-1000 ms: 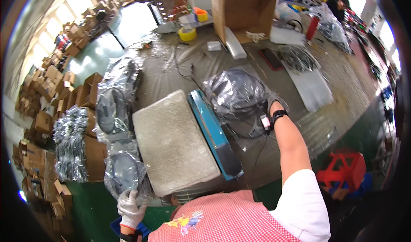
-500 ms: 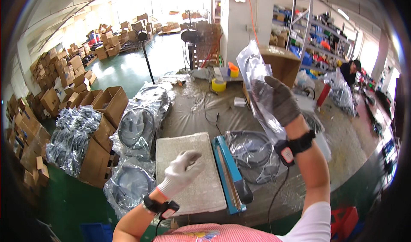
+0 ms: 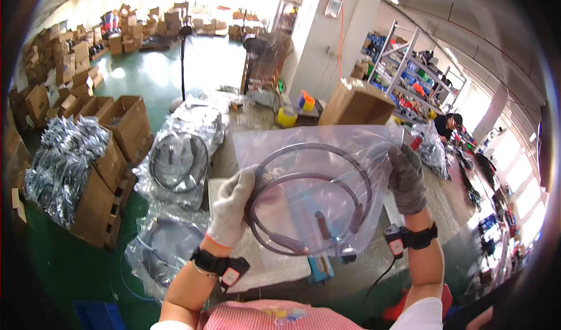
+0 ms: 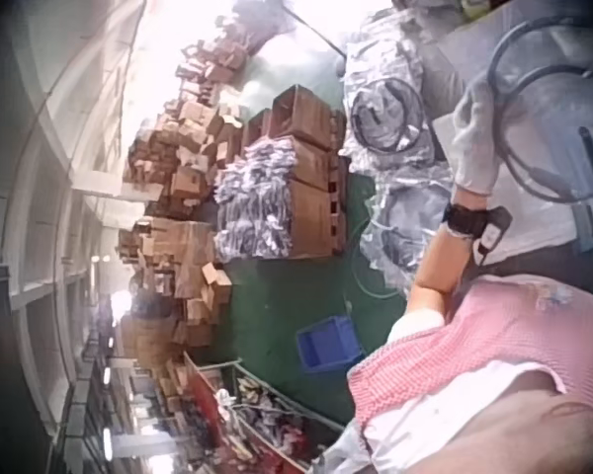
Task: Sealing cables in plastic bags using a heat sealer and sorting them into boxes.
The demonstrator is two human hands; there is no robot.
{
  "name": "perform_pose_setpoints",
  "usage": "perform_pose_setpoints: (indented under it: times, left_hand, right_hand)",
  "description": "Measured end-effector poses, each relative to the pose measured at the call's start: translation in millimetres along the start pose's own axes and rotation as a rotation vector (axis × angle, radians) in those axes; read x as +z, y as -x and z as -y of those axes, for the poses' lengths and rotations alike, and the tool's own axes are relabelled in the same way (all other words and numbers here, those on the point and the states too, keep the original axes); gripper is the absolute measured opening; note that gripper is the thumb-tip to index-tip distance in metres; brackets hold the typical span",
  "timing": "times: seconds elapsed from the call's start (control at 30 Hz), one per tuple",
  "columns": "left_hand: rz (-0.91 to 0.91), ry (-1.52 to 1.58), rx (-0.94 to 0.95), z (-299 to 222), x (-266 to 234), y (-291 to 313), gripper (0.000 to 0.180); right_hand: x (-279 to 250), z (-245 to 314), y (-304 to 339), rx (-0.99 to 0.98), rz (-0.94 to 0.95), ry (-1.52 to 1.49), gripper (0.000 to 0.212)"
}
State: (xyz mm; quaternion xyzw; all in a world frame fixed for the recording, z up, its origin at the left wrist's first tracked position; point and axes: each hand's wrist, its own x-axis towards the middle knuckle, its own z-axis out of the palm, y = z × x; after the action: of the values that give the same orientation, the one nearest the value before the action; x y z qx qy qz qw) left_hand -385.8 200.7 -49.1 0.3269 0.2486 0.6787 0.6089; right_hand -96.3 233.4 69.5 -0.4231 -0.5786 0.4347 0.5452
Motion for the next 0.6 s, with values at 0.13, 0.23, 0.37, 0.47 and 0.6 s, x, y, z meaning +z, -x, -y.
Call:
perform_pose_setpoints:
  times: [0.13,0.23,0.37,0.47,0.6]
  left_hand:
    - [-0.055,-0.482,0.088,-5,-25,-8,0.024]
    - [0.002,-0.626,0.061,14,-62,-38,0.017]
    - [0.245,-1.168,0.089,56,-44,-80,0.018]
    - [0.46,-1.41,-0.06,129,-46,-81,0.023]
    - [0.539,-1.589,-0.296,188,-53,-74,0.023]
  right_hand:
    - [-3,-50,71,-0.097,0.162,0.568,0.019]
    - [36,-75,130,0.352,0.158,0.124,0.022]
    - [59,-133,186,0.6,0.068,-0.008,0.025]
    - [34,-193,213,0.79,0.155,0.185,0.03]
    - [-27,-236,206,0.674,0.122,0.667,0.035]
